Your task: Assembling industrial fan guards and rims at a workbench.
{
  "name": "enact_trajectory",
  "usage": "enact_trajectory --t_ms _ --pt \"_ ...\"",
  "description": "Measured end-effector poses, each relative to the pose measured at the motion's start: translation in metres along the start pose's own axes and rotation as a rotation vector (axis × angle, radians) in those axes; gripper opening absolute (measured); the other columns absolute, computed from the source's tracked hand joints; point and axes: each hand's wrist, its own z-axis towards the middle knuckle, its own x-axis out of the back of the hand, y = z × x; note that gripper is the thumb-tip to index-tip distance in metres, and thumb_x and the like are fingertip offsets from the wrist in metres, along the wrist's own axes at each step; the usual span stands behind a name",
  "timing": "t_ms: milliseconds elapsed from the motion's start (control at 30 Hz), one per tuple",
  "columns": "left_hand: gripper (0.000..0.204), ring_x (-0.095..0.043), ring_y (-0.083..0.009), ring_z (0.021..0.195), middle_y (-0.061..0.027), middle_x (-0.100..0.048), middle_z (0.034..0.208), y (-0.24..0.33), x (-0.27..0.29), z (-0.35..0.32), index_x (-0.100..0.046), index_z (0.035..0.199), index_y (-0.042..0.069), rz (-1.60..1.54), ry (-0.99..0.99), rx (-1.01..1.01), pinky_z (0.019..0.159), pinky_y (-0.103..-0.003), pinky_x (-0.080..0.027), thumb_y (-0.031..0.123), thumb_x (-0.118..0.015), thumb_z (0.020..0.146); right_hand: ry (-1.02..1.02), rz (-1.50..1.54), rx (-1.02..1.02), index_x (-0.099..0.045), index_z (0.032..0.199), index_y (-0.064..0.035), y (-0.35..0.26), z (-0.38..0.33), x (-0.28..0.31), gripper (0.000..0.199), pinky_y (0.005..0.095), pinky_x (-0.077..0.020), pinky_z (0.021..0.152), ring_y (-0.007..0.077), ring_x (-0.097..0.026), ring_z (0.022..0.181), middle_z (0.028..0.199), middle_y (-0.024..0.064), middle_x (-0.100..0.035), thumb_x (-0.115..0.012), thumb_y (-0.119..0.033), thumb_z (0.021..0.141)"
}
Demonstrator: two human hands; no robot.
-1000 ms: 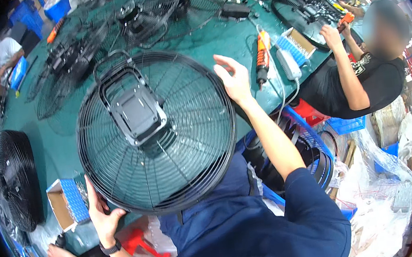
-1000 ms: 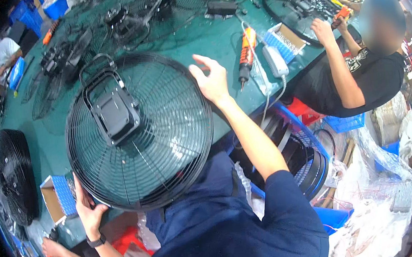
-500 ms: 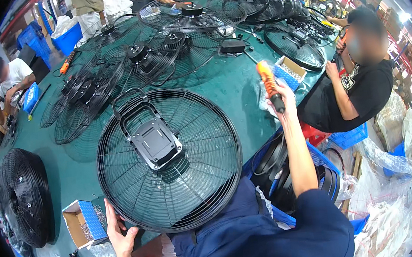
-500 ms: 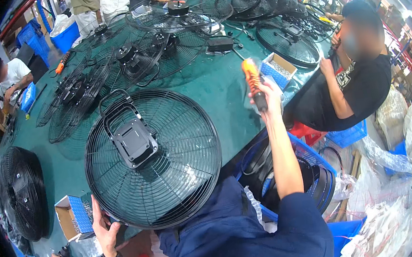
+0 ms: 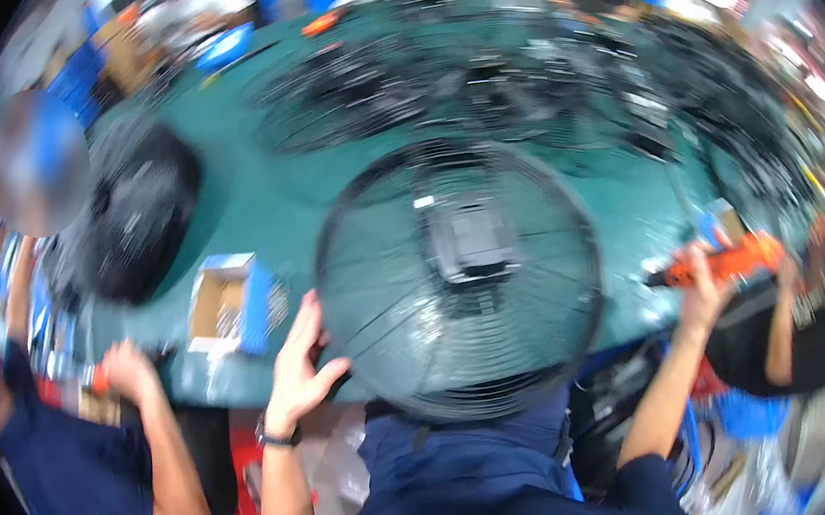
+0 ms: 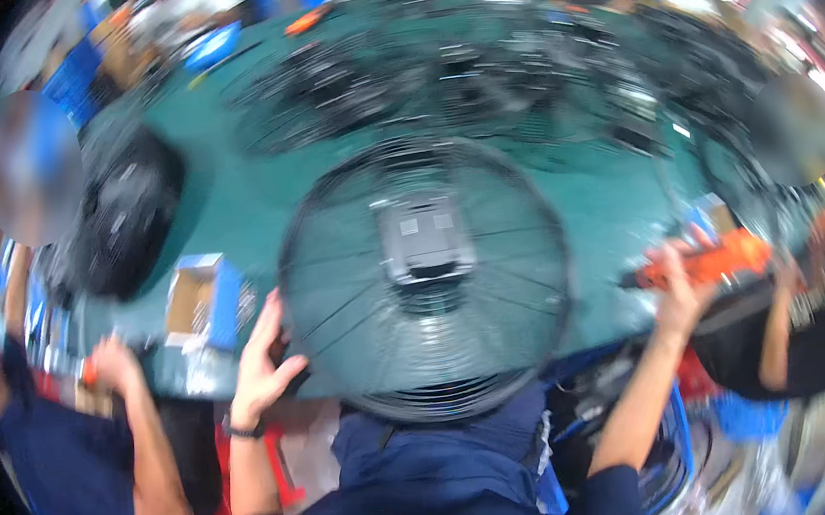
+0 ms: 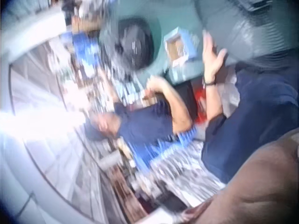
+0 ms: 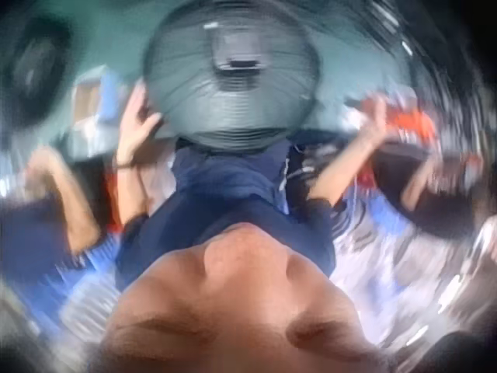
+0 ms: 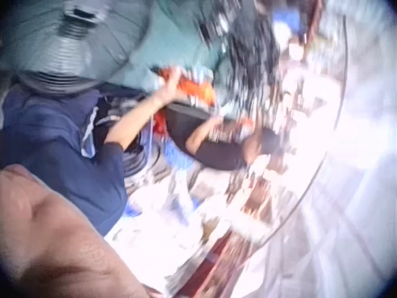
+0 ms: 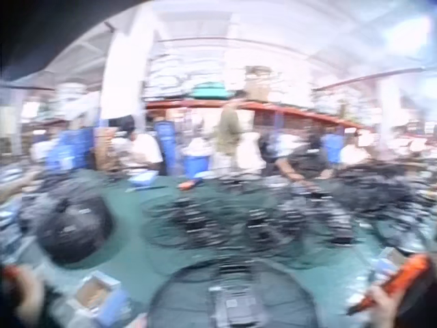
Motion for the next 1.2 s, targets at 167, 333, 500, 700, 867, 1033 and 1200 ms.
enact_trajectory --t_ms 167,333,500,700,867,1033,1200 --pt "0.076 -0.050 -0.0236 0.116 -0.0165 -0.029 0.148 0.012 0.000 0.014 -0.035 0.141 0.006 -0.017 -0.020 -0.033 0.087 -0.034 -0.049 0.011 -0.072 0.075 0.005 -0.155 -0.001 -0.042 0.128 0.0006 0.031 0.007 0.029 0.046 0.0310 -0.0498 0.073 0.0154 -0.060 0.080 0.099 0.0076 -0.058 -0.062 -0.006 0.087" --pt "0.035 -0.065 -0.0234 0.082 -0.0151 -0.065 0.106 0.033 0.048 0.005 -0.061 0.112 0.000 0.314 0.414 -0.059 0.073 -0.033 -0.052 -0.002 -0.059 0.077 -0.324 -0.091 -0.020 -0.039 0.129 0.0012 0.033 0.016 0.024 0.043 0.0331 -0.0459 0.086 0.0177 -0.056 0.090 0.104 0.0094 -0.057 -0.057 -0.003 0.090" --pt "0.030 -0.064 -0.0317 0.089 -0.0175 -0.066 0.097 0.006 0.102 0.049 -0.065 0.104 0.005 0.678 -0.012 0.162 0.080 -0.040 -0.050 0.014 -0.061 0.076 -0.330 -0.257 0.313 -0.040 0.127 0.0019 0.035 0.007 0.029 0.043 0.0286 -0.0442 0.078 0.0158 -0.052 0.083 0.092 0.0063 -0.052 -0.057 -0.004 0.088" --pt "0.041 -0.064 -0.0318 0.092 -0.0196 -0.066 0.096 -0.006 0.115 0.071 -0.064 0.103 0.004 0.898 -0.447 0.542 0.080 -0.041 -0.050 0.027 -0.067 0.069 -0.298 -0.100 0.150 -0.045 0.121 0.0036 0.055 0.014 0.021 0.041 0.0274 -0.0456 0.062 0.0158 -0.054 0.068 0.080 0.0085 -0.056 -0.062 -0.007 0.085" --pt "0.040 -0.064 -0.0326 0.088 -0.0186 -0.067 0.090 -0.023 0.105 0.071 -0.064 0.103 0.003 0.924 -0.333 0.548 0.078 -0.041 -0.050 0.025 -0.067 0.070 -0.133 -0.205 0.012 -0.050 0.115 0.0052 0.050 0.012 0.013 0.041 0.0287 -0.0474 0.051 0.0182 -0.056 0.056 0.074 0.0124 -0.062 -0.066 -0.008 0.080" --pt "0.032 -0.065 -0.0302 0.084 -0.0170 -0.067 0.088 -0.038 0.109 0.062 -0.064 0.103 0.008 0.701 -0.393 0.355 0.074 -0.040 -0.049 0.017 -0.065 0.073 -0.237 -0.194 0.097 -0.048 0.115 0.0013 0.038 0.010 0.006 0.040 0.0300 -0.0473 0.050 0.0177 -0.055 0.056 0.072 0.0104 -0.059 -0.065 -0.009 0.081" --pt "0.024 -0.066 -0.0265 0.077 -0.0161 -0.068 0.085 -0.035 0.112 0.068 -0.069 0.095 0.006 0.592 -0.151 0.318 0.069 -0.036 -0.050 0.015 -0.063 0.073 -0.205 -0.237 0.090 -0.042 0.126 -0.0009 0.043 0.005 0.002 0.041 0.0217 -0.0408 0.057 0.0075 -0.046 0.064 0.082 0.0006 -0.049 -0.058 -0.008 0.090"
